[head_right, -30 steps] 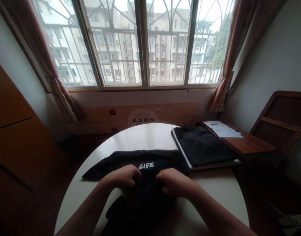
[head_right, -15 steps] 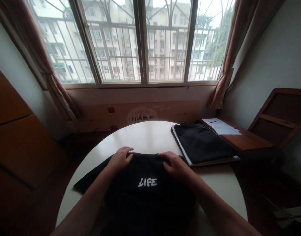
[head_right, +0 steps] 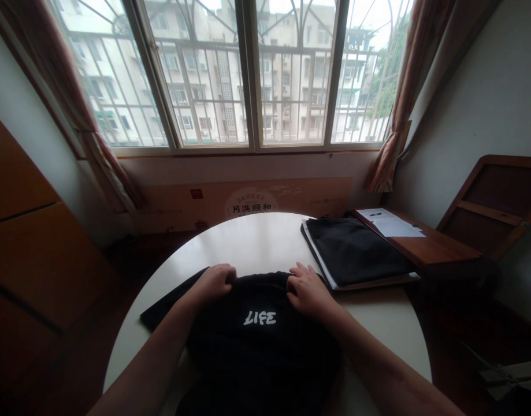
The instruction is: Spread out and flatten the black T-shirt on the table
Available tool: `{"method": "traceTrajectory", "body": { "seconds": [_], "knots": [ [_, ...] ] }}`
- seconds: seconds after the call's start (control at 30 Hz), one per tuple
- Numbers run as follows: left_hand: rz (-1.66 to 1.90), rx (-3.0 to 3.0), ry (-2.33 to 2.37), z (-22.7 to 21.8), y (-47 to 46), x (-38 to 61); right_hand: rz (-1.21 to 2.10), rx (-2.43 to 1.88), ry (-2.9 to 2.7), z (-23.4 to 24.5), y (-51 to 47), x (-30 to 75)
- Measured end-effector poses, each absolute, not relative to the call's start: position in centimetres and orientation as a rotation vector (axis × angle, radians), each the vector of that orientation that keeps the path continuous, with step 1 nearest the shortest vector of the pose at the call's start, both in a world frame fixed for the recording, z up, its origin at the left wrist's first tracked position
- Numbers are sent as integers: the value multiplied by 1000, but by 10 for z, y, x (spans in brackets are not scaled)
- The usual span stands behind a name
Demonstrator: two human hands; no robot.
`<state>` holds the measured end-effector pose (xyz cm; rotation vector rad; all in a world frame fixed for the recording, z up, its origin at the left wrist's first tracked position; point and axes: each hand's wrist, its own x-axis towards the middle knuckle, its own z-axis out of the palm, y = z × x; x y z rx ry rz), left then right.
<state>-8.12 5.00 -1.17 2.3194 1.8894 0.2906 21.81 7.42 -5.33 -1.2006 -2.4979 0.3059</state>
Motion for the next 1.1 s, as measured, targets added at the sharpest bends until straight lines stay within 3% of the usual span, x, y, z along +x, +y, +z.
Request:
{"method": "traceTrajectory", "body": {
  "seconds": [0.13,0.33,0.83,1.1],
  "knots": [
    [144,2159,1670,-2,38,-83,329,-1103,-2547,-46,69,222],
    [317,2126,1809,5,36,-80,452,-1118,-2416,-55,74,217],
    [250,2154,1854,-1,43,-94,172,-1208,-2477,-56,73,211],
    [268,2155,1736,4,35,-86,531,-910,-2624,-29,57,225]
  ]
}}
